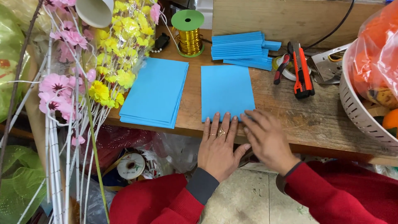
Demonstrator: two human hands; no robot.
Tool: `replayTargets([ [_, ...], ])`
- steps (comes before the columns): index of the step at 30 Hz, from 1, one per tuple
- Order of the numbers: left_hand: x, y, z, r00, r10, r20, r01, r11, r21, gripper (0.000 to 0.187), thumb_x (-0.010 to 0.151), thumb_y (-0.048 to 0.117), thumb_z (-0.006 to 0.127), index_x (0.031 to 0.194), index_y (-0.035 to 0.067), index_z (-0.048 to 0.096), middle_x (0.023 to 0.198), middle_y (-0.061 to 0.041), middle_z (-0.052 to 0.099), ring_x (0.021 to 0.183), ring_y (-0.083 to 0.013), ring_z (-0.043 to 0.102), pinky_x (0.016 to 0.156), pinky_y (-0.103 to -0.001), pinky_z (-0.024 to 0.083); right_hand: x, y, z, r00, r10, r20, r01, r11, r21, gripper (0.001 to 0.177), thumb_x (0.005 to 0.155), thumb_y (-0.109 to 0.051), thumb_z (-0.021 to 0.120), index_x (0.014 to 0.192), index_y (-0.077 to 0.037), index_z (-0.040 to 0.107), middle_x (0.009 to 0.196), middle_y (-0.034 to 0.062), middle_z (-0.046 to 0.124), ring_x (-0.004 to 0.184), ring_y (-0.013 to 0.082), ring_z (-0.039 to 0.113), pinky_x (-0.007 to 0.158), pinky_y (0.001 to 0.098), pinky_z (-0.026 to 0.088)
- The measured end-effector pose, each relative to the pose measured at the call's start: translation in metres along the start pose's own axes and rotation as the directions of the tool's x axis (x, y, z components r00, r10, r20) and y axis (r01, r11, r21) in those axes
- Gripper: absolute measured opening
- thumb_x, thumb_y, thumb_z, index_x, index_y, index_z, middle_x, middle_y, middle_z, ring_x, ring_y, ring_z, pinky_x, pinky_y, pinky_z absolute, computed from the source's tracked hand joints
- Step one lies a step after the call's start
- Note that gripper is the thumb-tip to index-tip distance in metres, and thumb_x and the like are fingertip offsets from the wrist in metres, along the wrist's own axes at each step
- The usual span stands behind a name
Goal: Folding small rectangular pieces of blue paper into thin strips at a workbench.
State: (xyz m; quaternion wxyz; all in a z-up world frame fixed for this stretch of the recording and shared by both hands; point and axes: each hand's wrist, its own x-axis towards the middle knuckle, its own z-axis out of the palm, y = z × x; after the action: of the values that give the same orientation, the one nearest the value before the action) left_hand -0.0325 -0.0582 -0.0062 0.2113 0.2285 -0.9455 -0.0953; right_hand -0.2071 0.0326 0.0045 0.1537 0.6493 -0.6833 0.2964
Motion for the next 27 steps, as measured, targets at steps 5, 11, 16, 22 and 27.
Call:
replayTargets([
  [5, -0.001, -0.003, 0.000, 1.000, 0.015, 0.001, -0.015, 1.000, -0.024, 0.082, 0.106, 0.065, 0.035, 0.165, 0.008, 0.028, 0.168, -0.018, 0.030, 0.157, -0.0432, 0.019, 0.129, -0.063, 0.001, -0.014, -0.008, 0.006, 1.000, -0.019, 0.009, 0.021, 0.987, -0.157, 0.046, 0.100, -0.017, 0.061, 0.146, -0.017, 0.064, 0.148, 0.0044, 0.064, 0.140, 0.0304, 0.055, 0.113, 0.0452, 0.043],
  [11, -0.001, 0.001, -0.009, 1.000, 0.015, 0.000, -0.015, 0.999, -0.031, 0.079, 0.106, 0.061, 0.036, 0.163, 0.006, 0.034, 0.165, -0.021, 0.035, 0.155, -0.0443, 0.024, 0.129, -0.063, 0.003, -0.016, -0.010, 0.002, 0.999, 0.016, 0.037, -0.009, 0.985, -0.174, 0.047, 0.102, -0.022, 0.059, 0.148, -0.020, 0.062, 0.152, 0.0015, 0.061, 0.143, 0.0305, 0.054, 0.112, 0.0463, 0.044],
  [16, -0.002, 0.000, -0.011, 1.000, 0.024, -0.018, -0.024, 1.000, 0.012, 0.078, 0.108, 0.062, 0.026, 0.164, 0.008, 0.032, 0.170, -0.015, 0.032, 0.158, -0.0414, 0.021, 0.130, -0.059, 0.010, -0.018, -0.009, -0.001, 0.993, 0.009, 0.120, 0.005, 0.992, -0.123, 0.050, 0.107, -0.021, 0.050, 0.157, -0.014, 0.052, 0.162, 0.0056, 0.052, 0.151, 0.0312, 0.046, 0.116, 0.0486, 0.041],
  [22, -0.003, -0.001, -0.009, 0.999, 0.024, -0.042, -0.024, 1.000, 0.016, 0.077, 0.108, 0.060, 0.030, 0.164, 0.008, 0.034, 0.169, -0.015, 0.034, 0.159, -0.0403, 0.022, 0.130, -0.059, 0.011, -0.017, -0.010, 0.000, 0.994, 0.011, 0.104, 0.000, 0.994, -0.113, 0.048, 0.107, -0.020, 0.051, 0.155, -0.014, 0.055, 0.161, 0.0053, 0.054, 0.148, 0.0344, 0.049, 0.113, 0.0505, 0.042],
  [27, -0.003, -0.001, -0.007, 1.000, 0.021, -0.005, -0.021, 0.998, -0.054, 0.075, 0.106, 0.056, 0.039, 0.162, 0.006, 0.034, 0.166, -0.021, 0.033, 0.155, -0.0455, 0.025, 0.128, -0.064, 0.003, -0.013, -0.014, 0.001, 0.992, 0.087, 0.090, -0.073, 0.987, -0.145, 0.044, 0.104, -0.027, 0.056, 0.146, -0.023, 0.066, 0.150, 0.0022, 0.064, 0.140, 0.0340, 0.056, 0.104, 0.0469, 0.045],
])
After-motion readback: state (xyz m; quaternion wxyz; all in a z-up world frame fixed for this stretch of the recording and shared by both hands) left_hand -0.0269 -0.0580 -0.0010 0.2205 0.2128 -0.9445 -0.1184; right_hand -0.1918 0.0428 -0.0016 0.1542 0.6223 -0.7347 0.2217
